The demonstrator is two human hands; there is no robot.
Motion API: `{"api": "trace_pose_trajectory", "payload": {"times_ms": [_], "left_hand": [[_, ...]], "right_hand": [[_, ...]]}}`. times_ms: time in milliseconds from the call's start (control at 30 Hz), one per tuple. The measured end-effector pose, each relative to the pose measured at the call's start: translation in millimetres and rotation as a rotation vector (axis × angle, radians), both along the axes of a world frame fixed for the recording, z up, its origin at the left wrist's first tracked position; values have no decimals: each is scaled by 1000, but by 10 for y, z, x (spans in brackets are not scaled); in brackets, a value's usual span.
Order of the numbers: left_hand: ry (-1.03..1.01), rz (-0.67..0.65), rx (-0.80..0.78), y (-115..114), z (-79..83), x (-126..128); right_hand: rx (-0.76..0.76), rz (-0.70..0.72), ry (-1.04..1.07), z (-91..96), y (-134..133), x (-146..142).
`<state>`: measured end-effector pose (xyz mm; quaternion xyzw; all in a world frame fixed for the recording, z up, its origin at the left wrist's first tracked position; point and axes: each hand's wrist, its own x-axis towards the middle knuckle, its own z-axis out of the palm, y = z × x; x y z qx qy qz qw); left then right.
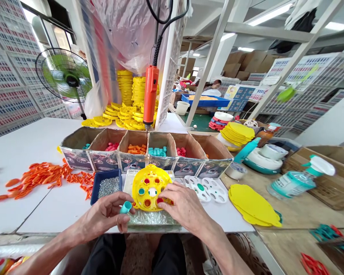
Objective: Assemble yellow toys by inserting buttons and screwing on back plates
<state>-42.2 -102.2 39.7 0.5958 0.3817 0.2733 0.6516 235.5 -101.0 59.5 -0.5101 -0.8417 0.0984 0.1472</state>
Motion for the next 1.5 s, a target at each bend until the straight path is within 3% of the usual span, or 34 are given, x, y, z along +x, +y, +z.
{"api": "trace_pose_trajectory", "payload": {"times_ms": [467,633,800,1000,1233,1400,1500], "left_hand": [[-10,0,14,-69,-88,190],[-67,45,11,-131,-74,267],[-114,81,80,-162,-71,360],[-1,119,275,-241,-79,429],[179,163,675,-365,-269,498],[212,258,1024,-314,-292,469],[235,315,1069,-265,-298,412]], "right_hand": [[-124,16,-175,156,161,-123],[-56,-109,85,218,-25,-110],[-202,-31,433,243,-342,-288],[-42,-18,545,53,-463,-471],[95,-82,561,-91,-601,-410],[228,-156,446,-36,-303,-41],[213,-124,325,-77,-54,93]]}}
